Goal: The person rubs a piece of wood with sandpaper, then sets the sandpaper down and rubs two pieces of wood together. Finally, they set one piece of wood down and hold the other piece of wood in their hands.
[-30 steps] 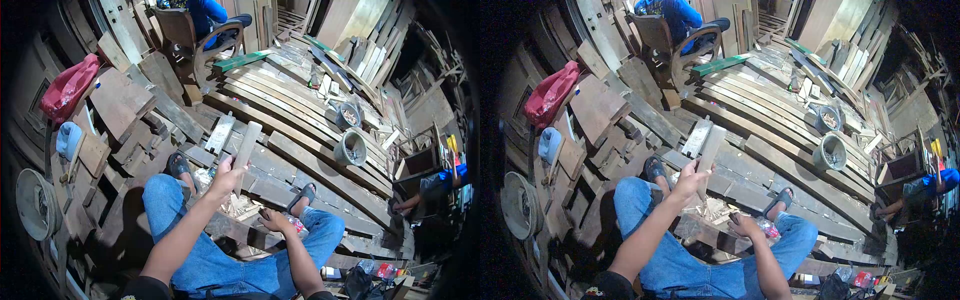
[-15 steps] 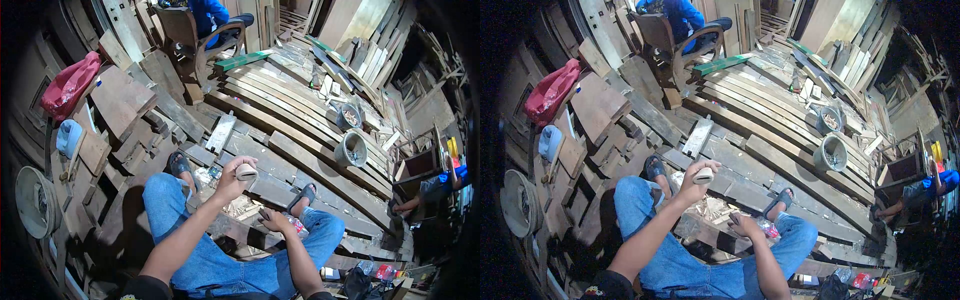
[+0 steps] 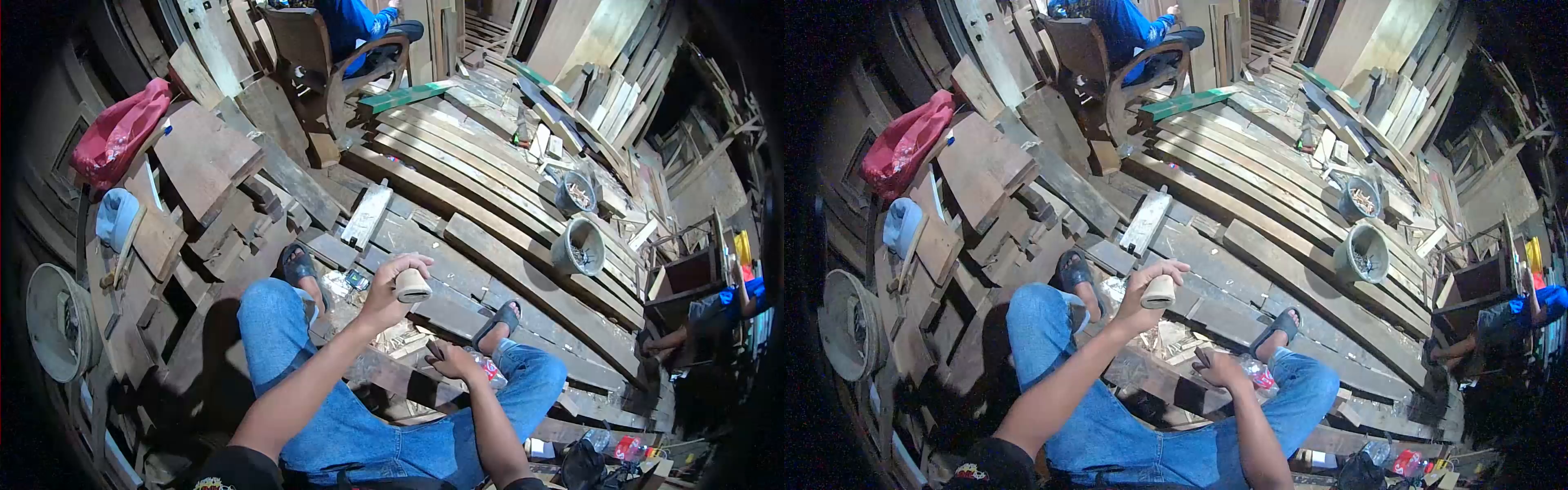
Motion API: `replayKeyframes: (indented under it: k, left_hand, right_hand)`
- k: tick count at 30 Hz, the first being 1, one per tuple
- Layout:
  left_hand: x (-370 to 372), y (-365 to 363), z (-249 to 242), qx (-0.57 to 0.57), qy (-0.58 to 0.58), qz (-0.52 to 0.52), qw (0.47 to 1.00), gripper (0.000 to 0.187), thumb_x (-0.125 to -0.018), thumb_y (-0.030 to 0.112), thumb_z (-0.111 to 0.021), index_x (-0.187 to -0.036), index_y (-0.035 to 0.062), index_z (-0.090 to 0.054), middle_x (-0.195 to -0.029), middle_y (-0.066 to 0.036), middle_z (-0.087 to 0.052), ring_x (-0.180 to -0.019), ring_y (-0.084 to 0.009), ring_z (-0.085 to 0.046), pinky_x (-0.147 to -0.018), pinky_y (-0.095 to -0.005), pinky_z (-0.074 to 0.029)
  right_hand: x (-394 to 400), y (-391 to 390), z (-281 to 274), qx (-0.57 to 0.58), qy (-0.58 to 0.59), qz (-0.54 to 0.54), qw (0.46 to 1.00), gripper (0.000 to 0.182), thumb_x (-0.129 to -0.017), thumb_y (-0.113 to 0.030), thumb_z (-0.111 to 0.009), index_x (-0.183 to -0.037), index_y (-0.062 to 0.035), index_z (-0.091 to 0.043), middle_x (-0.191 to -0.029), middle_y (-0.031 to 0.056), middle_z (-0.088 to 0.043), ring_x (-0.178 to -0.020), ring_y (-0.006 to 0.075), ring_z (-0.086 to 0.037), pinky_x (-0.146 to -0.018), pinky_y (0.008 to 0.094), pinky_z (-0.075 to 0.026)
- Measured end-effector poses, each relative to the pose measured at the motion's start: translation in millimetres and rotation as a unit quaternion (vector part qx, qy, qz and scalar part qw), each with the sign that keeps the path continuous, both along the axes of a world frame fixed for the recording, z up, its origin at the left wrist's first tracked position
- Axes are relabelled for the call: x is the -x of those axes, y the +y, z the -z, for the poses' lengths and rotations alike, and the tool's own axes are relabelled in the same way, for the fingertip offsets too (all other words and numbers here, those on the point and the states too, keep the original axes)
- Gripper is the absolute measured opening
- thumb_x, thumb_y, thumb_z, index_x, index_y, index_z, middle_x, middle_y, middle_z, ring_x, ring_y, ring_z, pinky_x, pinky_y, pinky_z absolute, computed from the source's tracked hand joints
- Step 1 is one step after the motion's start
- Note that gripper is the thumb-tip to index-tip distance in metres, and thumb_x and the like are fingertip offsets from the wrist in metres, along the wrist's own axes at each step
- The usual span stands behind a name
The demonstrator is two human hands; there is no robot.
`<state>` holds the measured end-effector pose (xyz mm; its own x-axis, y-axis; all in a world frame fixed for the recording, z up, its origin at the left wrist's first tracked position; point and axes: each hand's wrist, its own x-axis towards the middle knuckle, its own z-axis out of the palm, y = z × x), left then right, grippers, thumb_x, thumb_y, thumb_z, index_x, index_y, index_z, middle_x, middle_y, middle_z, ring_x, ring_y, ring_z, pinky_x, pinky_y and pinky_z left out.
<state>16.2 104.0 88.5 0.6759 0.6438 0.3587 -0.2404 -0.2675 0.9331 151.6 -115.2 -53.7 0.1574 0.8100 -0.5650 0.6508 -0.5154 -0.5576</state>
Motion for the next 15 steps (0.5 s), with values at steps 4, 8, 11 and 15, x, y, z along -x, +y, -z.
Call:
replayKeyframes:
  k: [4,8,11,15]
  left_hand:
    - [0.3,-0.4,0.4,0.005,0.006,0.010,1.000,0.015,-0.082,-0.005,-0.067,-0.095,0.0034,-0.066,-0.117,-0.015,-0.071,-0.112,-0.0218,-0.065,-0.100,-0.0345,-0.046]
    - [1.3,-1.9,-1.1,0.017,0.015,0.024,0.999,0.020,-0.081,-0.007,-0.065,-0.097,0.0037,-0.067,-0.120,-0.015,-0.070,-0.115,-0.0204,-0.063,-0.103,-0.0342,-0.045]
    - [-0.6,-1.2,4.0,0.006,0.016,0.026,1.000,0.024,-0.075,-0.005,-0.070,-0.097,0.0042,-0.067,-0.120,-0.015,-0.070,-0.119,-0.0224,-0.062,-0.106,-0.0353,-0.042]
    - [-1.9,0.5,-9.0,-0.046,0.044,0.026,0.998,0.030,-0.069,0.003,-0.077,-0.097,0.0054,-0.068,-0.121,-0.013,-0.070,-0.126,-0.0274,-0.058,-0.112,-0.0386,-0.038]
  right_hand:
    - [2.1,-1.5,4.6,-0.010,-0.013,0.010,1.000,0.048,-0.090,-0.045,-0.068,-0.118,-0.0062,-0.063,-0.109,0.0274,-0.070,-0.103,0.0447,-0.067,-0.088,0.0510,-0.052]
    - [0.6,-1.9,10.2,-0.010,-0.014,0.003,1.000,0.048,-0.090,-0.045,-0.069,-0.116,-0.0057,-0.063,-0.109,0.0280,-0.070,-0.105,0.0443,-0.067,-0.089,0.0508,-0.053]
    - [-2.2,-3.2,15.8,-0.009,-0.022,-0.014,1.000,0.045,-0.091,-0.045,-0.067,-0.114,-0.0062,-0.061,-0.107,0.0268,-0.070,-0.102,0.0442,-0.067,-0.086,0.0514,-0.052]
    - [-1.1,-5.2,14.0,0.004,-0.016,-0.023,1.000,0.038,-0.093,-0.042,-0.067,-0.106,-0.0065,-0.060,-0.097,0.0254,-0.069,-0.090,0.0434,-0.067,-0.076,0.0527,-0.051]
